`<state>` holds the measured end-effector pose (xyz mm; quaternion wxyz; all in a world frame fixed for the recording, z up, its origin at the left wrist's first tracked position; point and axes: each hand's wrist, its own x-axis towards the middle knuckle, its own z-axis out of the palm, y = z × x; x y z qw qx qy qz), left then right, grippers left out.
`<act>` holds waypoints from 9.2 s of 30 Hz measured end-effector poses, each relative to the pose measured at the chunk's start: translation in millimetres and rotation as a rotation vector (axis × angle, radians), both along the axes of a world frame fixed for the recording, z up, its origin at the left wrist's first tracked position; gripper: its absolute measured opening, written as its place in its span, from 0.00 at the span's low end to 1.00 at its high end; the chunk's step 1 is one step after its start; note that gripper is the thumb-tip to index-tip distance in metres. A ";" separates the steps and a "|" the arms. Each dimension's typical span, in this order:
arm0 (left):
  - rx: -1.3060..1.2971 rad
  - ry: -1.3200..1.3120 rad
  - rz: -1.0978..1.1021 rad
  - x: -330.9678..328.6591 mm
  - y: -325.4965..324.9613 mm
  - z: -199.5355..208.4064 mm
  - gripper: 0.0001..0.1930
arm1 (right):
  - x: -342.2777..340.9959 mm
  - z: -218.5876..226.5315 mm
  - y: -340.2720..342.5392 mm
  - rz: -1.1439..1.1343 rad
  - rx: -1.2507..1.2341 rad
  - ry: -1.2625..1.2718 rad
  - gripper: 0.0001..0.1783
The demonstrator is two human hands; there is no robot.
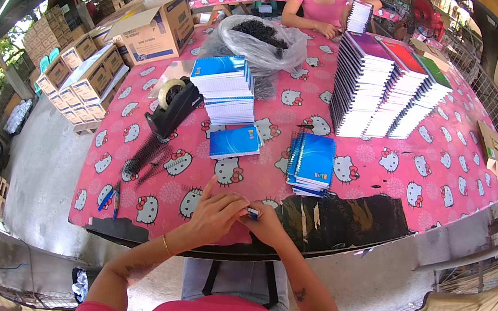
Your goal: The person repeatedly picks up blue spiral-bound notebooks from a table, aligns them, and places them into a growing stack. The person handles the notebooks one at a time throughout the clip.
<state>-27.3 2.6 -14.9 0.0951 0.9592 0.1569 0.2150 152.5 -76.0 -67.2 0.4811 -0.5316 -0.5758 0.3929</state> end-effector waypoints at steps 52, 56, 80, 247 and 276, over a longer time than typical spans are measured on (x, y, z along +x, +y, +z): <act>-0.426 -0.529 -0.036 36.2 -0.6 95.4 0.13 | 6.8 84.9 -22.2 -0.501 0.227 0.376 0.27; 0.042 -0.395 0.185 34.0 92.4 24.0 0.15 | 94.7 94.1 -6.1 -0.582 0.216 0.425 0.33; -0.765 -0.494 0.427 -24.9 0.4 -39.0 0.25 | 3.5 8.6 11.5 -0.147 0.047 0.184 0.14; 0.278 0.068 0.165 6.7 -18.5 17.1 0.38 | -1.9 -4.9 0.1 -0.072 -0.075 0.170 0.15; 0.006 -0.239 -0.011 10.3 0.6 15.6 0.13 | 2.2 41.2 -20.7 -0.216 0.183 -0.179 0.23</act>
